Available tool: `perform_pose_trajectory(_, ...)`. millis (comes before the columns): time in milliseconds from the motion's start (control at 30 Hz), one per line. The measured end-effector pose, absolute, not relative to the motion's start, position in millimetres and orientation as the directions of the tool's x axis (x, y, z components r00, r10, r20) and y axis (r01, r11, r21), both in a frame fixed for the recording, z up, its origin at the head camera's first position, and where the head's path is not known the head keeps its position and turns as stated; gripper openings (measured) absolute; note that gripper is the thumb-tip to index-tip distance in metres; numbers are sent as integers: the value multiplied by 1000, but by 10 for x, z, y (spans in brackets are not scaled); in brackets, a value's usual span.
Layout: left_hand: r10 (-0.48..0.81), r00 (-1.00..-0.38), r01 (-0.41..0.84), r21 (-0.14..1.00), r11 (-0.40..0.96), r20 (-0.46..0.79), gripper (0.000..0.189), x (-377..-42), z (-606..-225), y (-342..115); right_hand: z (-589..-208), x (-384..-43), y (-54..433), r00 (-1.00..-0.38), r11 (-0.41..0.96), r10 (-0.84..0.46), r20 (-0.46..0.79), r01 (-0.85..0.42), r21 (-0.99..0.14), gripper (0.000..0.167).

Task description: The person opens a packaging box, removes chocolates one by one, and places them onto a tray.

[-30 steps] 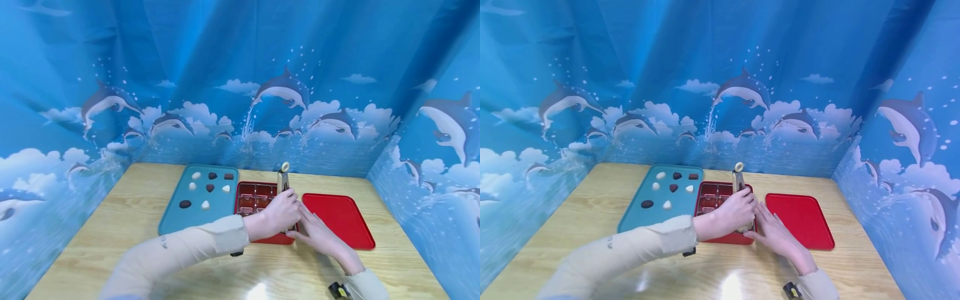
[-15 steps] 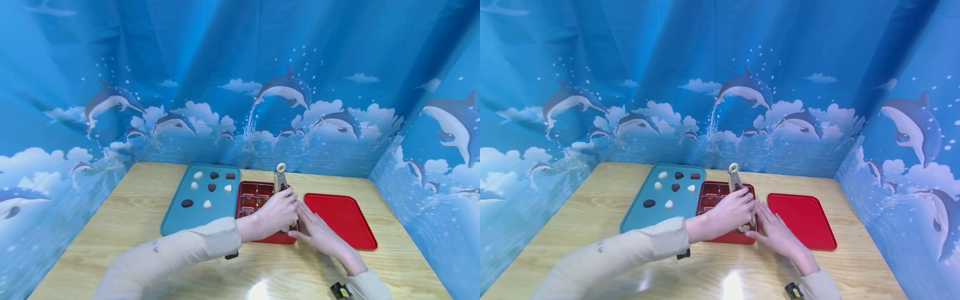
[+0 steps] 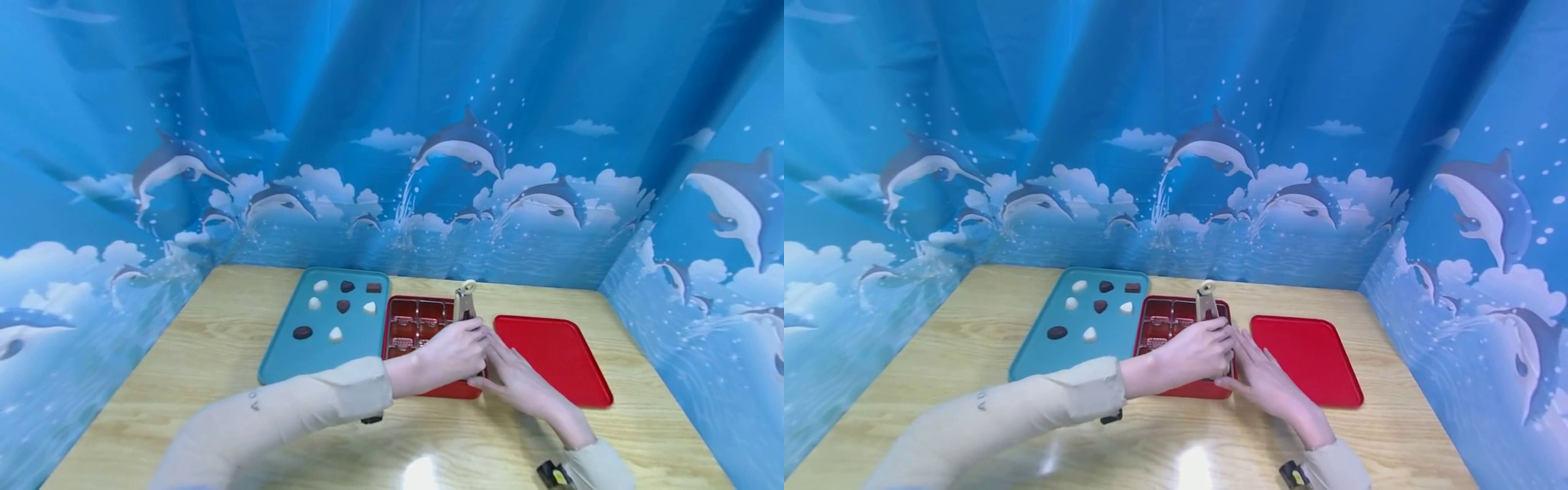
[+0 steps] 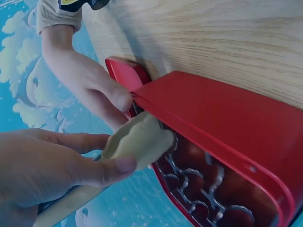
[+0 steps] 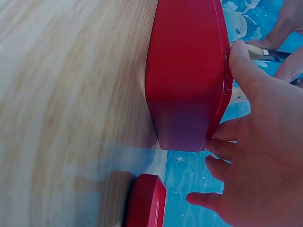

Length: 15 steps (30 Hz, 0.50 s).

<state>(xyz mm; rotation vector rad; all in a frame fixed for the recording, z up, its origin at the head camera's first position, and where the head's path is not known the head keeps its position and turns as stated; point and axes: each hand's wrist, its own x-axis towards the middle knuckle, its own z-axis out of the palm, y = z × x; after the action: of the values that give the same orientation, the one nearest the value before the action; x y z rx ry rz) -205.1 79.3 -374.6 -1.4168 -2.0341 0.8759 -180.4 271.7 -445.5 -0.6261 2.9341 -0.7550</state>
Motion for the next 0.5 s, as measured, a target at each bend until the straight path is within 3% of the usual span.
perform_pose_trajectory(500,893,-339,671,-588,451,297,34,-2186,-3697,200,-4435,-1803,2698,-918,811,-389,75,-380,-446,92)
